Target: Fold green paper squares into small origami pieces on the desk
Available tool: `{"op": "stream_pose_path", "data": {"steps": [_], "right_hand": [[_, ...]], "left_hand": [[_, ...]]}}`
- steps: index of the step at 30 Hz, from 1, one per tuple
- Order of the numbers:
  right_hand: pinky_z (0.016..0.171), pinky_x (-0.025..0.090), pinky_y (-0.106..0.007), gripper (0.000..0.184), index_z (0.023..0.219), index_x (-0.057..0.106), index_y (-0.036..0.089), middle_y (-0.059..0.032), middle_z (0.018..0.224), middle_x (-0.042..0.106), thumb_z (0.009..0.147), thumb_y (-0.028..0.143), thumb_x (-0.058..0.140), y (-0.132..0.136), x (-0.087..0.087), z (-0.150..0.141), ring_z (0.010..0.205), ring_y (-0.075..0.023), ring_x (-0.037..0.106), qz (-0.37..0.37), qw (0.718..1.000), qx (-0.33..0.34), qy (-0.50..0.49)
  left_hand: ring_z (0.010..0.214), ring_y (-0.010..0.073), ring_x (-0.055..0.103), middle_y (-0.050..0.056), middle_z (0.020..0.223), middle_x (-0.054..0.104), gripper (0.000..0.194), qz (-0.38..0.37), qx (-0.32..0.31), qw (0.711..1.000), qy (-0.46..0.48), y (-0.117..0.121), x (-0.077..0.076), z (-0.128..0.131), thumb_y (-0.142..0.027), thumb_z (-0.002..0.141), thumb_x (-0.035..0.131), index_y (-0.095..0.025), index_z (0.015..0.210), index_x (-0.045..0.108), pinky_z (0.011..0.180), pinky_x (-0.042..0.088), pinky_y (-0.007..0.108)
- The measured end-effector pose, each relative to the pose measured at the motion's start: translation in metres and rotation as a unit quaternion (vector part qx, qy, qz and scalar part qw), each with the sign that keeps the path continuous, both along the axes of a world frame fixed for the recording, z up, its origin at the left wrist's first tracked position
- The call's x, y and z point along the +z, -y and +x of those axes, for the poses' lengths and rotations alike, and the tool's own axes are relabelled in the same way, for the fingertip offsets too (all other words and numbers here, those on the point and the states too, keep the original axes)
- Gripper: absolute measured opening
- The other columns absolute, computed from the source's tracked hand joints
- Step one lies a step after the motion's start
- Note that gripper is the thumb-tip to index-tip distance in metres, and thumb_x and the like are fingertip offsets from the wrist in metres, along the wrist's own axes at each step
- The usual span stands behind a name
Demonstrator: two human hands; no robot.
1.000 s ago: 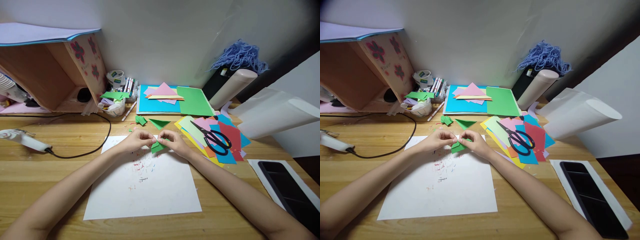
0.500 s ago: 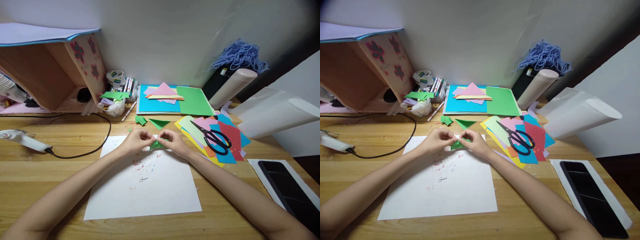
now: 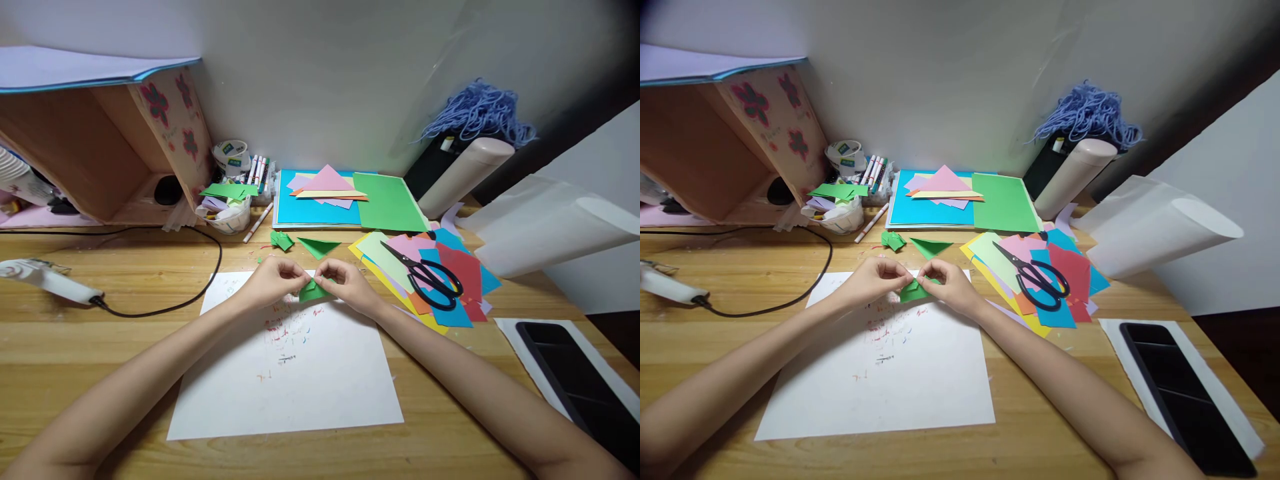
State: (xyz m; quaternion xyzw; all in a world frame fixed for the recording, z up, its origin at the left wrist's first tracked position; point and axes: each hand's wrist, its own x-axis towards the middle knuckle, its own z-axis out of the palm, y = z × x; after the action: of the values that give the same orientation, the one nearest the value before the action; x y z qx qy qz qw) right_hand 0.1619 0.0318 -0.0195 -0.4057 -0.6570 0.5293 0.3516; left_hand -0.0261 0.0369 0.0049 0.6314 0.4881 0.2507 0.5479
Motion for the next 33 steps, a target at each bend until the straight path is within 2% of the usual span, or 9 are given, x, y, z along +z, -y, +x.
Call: {"op": "stream_pose_path", "data": {"steps": [4,8,14,24,28,33], "right_hand": [[0.066,0.042,-0.027,0.015,0.077,0.056,0.018,-0.0016,0.075,0.056,0.079,0.032,0.057,0.0,-0.001,0.0,0.071,-0.0133,0.052,0.007,1.0,-0.001,0.01],[0.066,0.041,-0.027,0.016,0.076,0.056,0.017,-0.0013,0.075,0.056,0.078,0.033,0.057,0.0,0.0,0.0,0.071,-0.0134,0.052,0.012,1.0,-0.004,0.017],[0.065,0.041,-0.026,0.016,0.077,0.057,0.017,-0.0014,0.076,0.058,0.078,0.033,0.058,0.0,0.001,0.0,0.071,-0.0131,0.053,0.001,1.0,0.002,0.009],[0.065,0.042,-0.025,0.017,0.077,0.056,0.017,-0.0013,0.076,0.057,0.078,0.033,0.058,0.002,0.003,-0.002,0.071,-0.0126,0.053,0.0,1.0,0.004,0.01],[0.066,0.042,-0.025,0.017,0.076,0.055,0.017,-0.0013,0.075,0.056,0.079,0.034,0.057,0.001,0.001,-0.001,0.071,-0.0128,0.052,0.016,1.0,-0.005,0.02],[0.066,0.042,-0.026,0.018,0.077,0.055,0.017,-0.0017,0.075,0.056,0.08,0.034,0.056,0.001,-0.001,-0.001,0.072,-0.0133,0.052,0.026,0.999,-0.012,0.027]], "left_hand": [[0.056,0.0104,0.056,0.003,0.061,0.063,0.017,-0.058,-0.025,0.998,0.028,-0.004,0.001,-0.004,-0.028,0.07,0.062,-0.012,0.071,0.069,0.058,0.047,0.023],[0.056,0.0107,0.056,0.003,0.06,0.063,0.017,-0.075,-0.03,0.996,0.024,-0.005,0.002,-0.006,-0.028,0.07,0.063,-0.012,0.071,0.07,0.057,0.047,0.024],[0.059,0.0113,0.059,0.005,0.068,0.068,0.012,-0.036,-0.014,0.999,0.001,-0.003,0.001,-0.003,-0.023,0.067,0.063,-0.012,0.07,0.068,0.058,0.047,0.023],[0.06,0.012,0.058,0.005,0.066,0.065,0.015,0.064,0.011,0.997,-0.038,0.005,-0.006,0.001,-0.026,0.069,0.059,-0.012,0.067,0.064,0.055,0.046,0.021],[0.061,0.0125,0.059,0.005,0.067,0.065,0.018,0.063,0.027,0.997,-0.025,0.007,-0.005,0.004,-0.029,0.071,0.058,-0.012,0.068,0.063,0.057,0.046,0.022],[0.061,0.0125,0.059,0.005,0.068,0.066,0.019,0.027,0.03,0.999,-0.022,0.007,-0.005,0.004,-0.029,0.071,0.059,-0.012,0.068,0.064,0.056,0.044,0.022]]}}
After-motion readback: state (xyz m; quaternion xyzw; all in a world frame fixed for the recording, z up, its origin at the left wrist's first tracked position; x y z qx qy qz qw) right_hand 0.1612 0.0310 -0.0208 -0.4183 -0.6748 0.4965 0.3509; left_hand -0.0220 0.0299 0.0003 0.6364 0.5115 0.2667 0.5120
